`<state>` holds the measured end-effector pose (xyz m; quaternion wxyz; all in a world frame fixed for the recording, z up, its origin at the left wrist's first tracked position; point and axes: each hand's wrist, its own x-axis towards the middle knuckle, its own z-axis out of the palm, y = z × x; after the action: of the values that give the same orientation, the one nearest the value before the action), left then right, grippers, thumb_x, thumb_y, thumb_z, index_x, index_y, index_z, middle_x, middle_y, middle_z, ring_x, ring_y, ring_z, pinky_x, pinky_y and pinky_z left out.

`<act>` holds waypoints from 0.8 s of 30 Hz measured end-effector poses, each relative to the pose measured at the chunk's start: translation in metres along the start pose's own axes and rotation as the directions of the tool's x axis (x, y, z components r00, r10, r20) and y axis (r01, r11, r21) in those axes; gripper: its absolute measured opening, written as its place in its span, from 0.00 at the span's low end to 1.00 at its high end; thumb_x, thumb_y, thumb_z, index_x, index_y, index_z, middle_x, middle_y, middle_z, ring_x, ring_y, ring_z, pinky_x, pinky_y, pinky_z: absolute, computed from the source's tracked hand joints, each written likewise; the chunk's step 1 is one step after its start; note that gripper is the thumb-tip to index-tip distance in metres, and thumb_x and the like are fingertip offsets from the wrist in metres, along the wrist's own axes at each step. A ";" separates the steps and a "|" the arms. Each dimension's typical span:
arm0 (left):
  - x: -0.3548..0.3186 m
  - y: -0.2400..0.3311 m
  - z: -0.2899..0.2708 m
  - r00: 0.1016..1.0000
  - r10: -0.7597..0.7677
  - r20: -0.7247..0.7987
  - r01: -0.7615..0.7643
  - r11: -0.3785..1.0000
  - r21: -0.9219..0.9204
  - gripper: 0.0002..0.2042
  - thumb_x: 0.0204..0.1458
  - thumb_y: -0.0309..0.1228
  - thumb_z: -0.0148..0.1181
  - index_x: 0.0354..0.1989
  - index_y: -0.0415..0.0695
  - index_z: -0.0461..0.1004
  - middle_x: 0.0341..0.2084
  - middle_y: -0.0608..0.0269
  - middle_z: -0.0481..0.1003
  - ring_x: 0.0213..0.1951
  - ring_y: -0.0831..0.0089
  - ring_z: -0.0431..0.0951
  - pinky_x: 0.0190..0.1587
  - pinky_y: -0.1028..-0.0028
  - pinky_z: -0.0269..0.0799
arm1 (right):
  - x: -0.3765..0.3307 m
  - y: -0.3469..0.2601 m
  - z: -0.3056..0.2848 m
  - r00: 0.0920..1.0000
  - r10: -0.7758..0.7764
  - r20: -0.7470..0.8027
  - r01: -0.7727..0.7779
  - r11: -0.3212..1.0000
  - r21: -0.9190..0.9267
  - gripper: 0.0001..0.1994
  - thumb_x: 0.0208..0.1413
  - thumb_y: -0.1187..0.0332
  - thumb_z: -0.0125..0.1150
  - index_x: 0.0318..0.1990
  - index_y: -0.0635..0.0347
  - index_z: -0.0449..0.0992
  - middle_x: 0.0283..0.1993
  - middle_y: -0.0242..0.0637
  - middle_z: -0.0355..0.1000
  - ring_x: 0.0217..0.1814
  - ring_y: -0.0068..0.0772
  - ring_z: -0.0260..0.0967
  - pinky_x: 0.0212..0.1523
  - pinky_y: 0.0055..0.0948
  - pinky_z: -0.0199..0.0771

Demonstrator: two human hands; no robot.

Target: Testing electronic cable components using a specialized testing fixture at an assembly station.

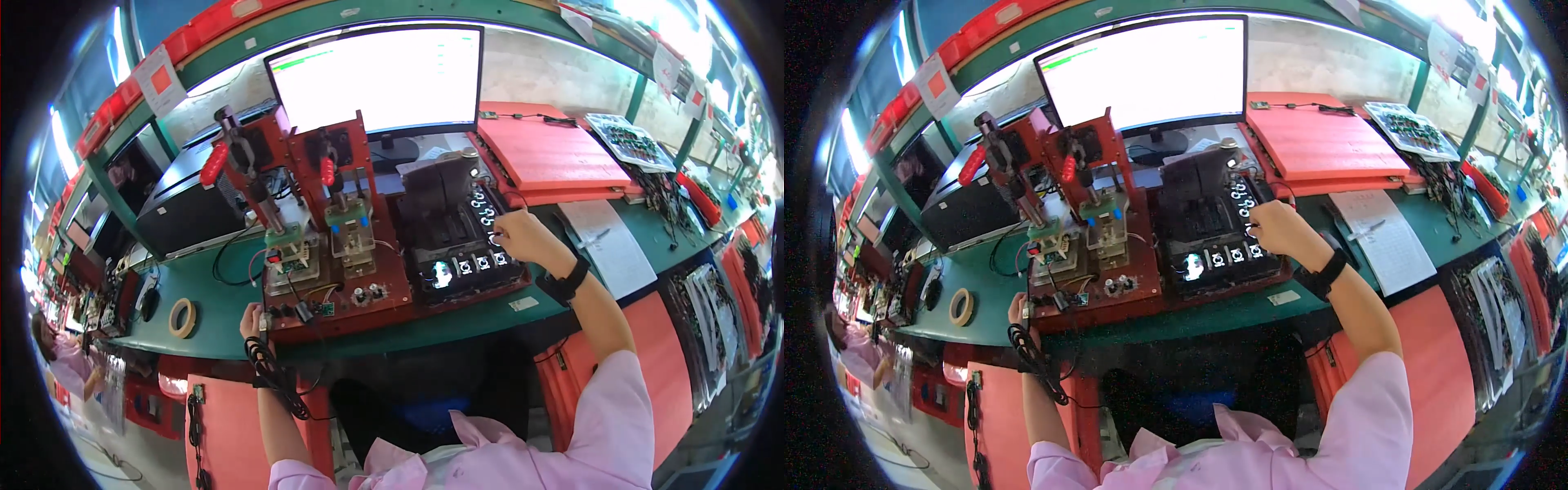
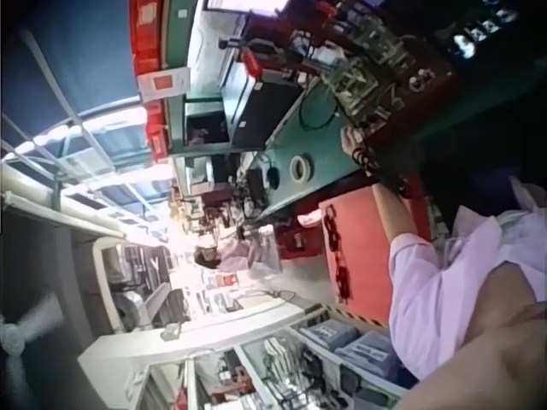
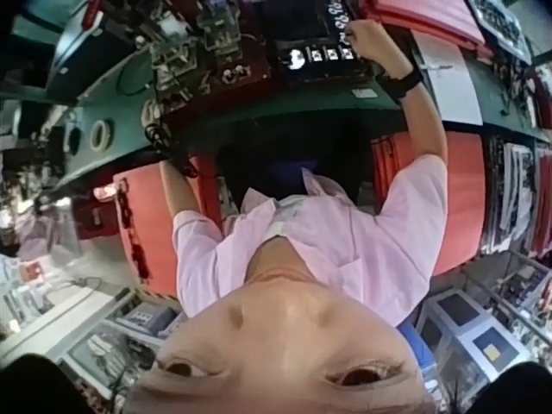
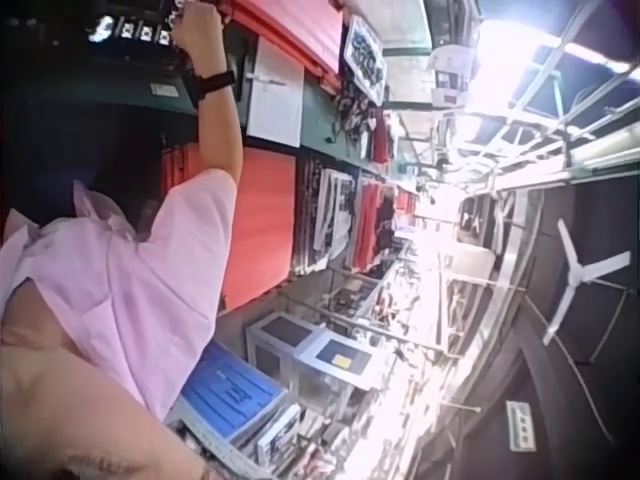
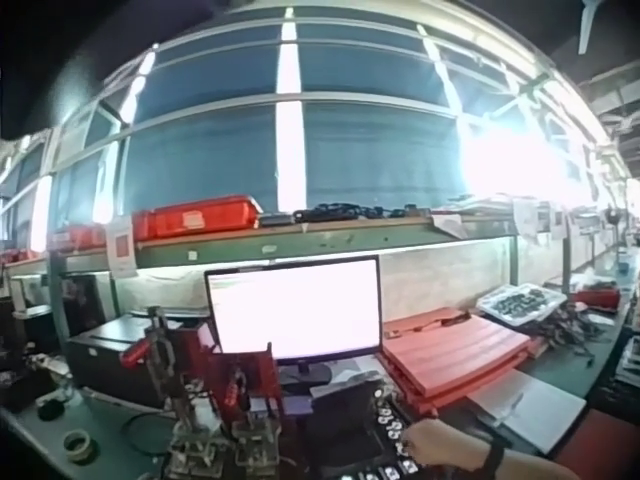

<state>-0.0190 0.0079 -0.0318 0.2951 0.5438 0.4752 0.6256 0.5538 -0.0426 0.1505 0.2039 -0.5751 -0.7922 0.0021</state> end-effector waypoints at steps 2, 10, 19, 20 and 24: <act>-0.004 0.012 0.013 0.999 -0.020 -0.047 0.019 1.000 -0.015 0.09 0.58 0.31 0.48 0.32 0.37 0.68 0.22 0.67 0.65 0.28 0.81 0.64 0.33 0.81 0.62 | 0.001 -0.011 -0.004 0.988 0.133 0.079 -0.116 0.976 -0.183 0.08 0.45 0.68 0.59 0.28 0.64 0.77 0.27 0.47 0.74 0.33 0.49 0.73 0.37 0.39 0.72; 0.004 0.031 0.000 0.988 -0.016 0.151 -0.012 0.983 0.181 0.13 0.60 0.32 0.50 0.37 0.32 0.70 0.31 0.63 0.73 0.36 0.76 0.71 0.43 0.79 0.64 | 0.018 -0.024 0.009 0.961 0.276 -0.027 -0.258 0.853 -0.454 0.06 0.45 0.71 0.58 0.27 0.64 0.76 0.24 0.45 0.73 0.29 0.49 0.72 0.33 0.40 0.71; -0.001 0.034 0.007 0.996 0.010 0.092 -0.029 0.977 0.211 0.11 0.60 0.32 0.49 0.34 0.34 0.69 0.27 0.66 0.70 0.32 0.79 0.69 0.38 0.80 0.64 | 0.010 0.014 -0.005 0.961 -0.275 0.007 0.275 0.961 -0.038 0.05 0.40 0.78 0.58 0.28 0.64 0.77 0.24 0.45 0.72 0.30 0.51 0.70 0.35 0.42 0.71; -0.001 0.029 0.008 0.997 -0.007 0.076 -0.007 0.983 0.181 0.10 0.60 0.31 0.48 0.33 0.35 0.69 0.26 0.68 0.69 0.31 0.80 0.68 0.37 0.80 0.63 | 0.011 0.016 -0.004 0.968 -0.252 -0.008 0.251 0.966 -0.061 0.04 0.41 0.77 0.58 0.27 0.65 0.77 0.24 0.47 0.72 0.30 0.51 0.71 0.35 0.42 0.71; 0.000 0.020 0.009 0.999 -0.031 0.040 0.027 0.995 0.096 0.09 0.59 0.31 0.48 0.31 0.36 0.69 0.24 0.69 0.67 0.29 0.82 0.65 0.33 0.81 0.62 | 0.013 0.017 -0.003 0.995 -0.099 -0.015 0.097 0.988 -0.118 0.05 0.44 0.73 0.59 0.27 0.66 0.77 0.25 0.50 0.72 0.31 0.53 0.71 0.36 0.43 0.71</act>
<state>-0.0077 0.0026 -0.0137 0.2878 0.5629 0.5062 0.5866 0.5667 -0.0260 0.1528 0.1779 -0.5465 -0.8161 -0.0603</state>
